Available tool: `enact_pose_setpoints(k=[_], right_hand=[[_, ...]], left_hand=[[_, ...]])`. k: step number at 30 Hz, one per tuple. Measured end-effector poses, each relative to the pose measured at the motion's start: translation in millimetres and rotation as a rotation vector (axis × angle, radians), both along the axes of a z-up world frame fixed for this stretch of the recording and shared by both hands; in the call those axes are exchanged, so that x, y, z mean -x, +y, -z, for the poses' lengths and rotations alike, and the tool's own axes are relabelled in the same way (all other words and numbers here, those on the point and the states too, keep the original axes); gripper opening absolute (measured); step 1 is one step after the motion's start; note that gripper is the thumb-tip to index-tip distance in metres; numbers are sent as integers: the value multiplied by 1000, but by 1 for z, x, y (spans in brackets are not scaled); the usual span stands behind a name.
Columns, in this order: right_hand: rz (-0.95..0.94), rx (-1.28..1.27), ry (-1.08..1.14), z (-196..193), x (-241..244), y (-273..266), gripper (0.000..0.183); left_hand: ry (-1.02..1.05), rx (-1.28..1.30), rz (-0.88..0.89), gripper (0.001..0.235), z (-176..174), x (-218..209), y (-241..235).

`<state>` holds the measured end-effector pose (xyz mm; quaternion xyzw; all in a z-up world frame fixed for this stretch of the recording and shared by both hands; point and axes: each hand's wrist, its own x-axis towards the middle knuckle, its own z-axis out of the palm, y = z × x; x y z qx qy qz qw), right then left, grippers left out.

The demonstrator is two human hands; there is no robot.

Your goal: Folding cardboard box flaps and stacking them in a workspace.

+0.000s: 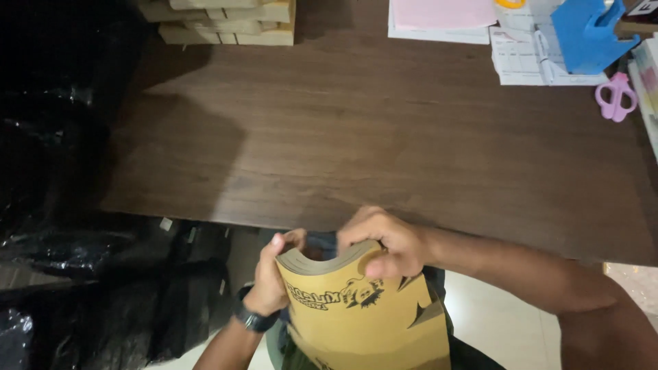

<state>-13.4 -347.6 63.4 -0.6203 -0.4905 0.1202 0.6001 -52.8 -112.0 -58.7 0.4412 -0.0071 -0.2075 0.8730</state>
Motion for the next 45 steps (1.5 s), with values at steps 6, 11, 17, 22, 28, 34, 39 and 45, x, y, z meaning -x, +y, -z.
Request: enact_pose_setpoints(k=[6, 11, 17, 22, 28, 34, 39, 45], right_hand=[[224, 208, -88, 0, 13, -25, 45], [335, 339, -126, -8, 23, -27, 46], [423, 540, -121, -11, 23, -18, 40], [476, 554, -200, -26, 26, -10, 49], [283, 350, -159, -26, 18, -8, 46], [83, -18, 146, 24, 7, 2, 31], [252, 109, 34, 0, 9, -8, 27], [252, 51, 24, -9, 19, -6, 33]], left_hand=[[-165, -809, -98, 68, -61, 18, 23], [-134, -812, -63, 59, -110, 19, 35], [-732, -1344, -373, 28, -173, 22, 14], [-1018, -1703, -243, 37, -154, 7, -32], [-1044, -1139, -86, 48, -129, -7, -16], [-1033, -600, -55, 56, -94, -22, -8], [-895, -1371, -130, 47, -150, 2, -12], [-886, -1203, -77, 48, -115, -10, -5]])
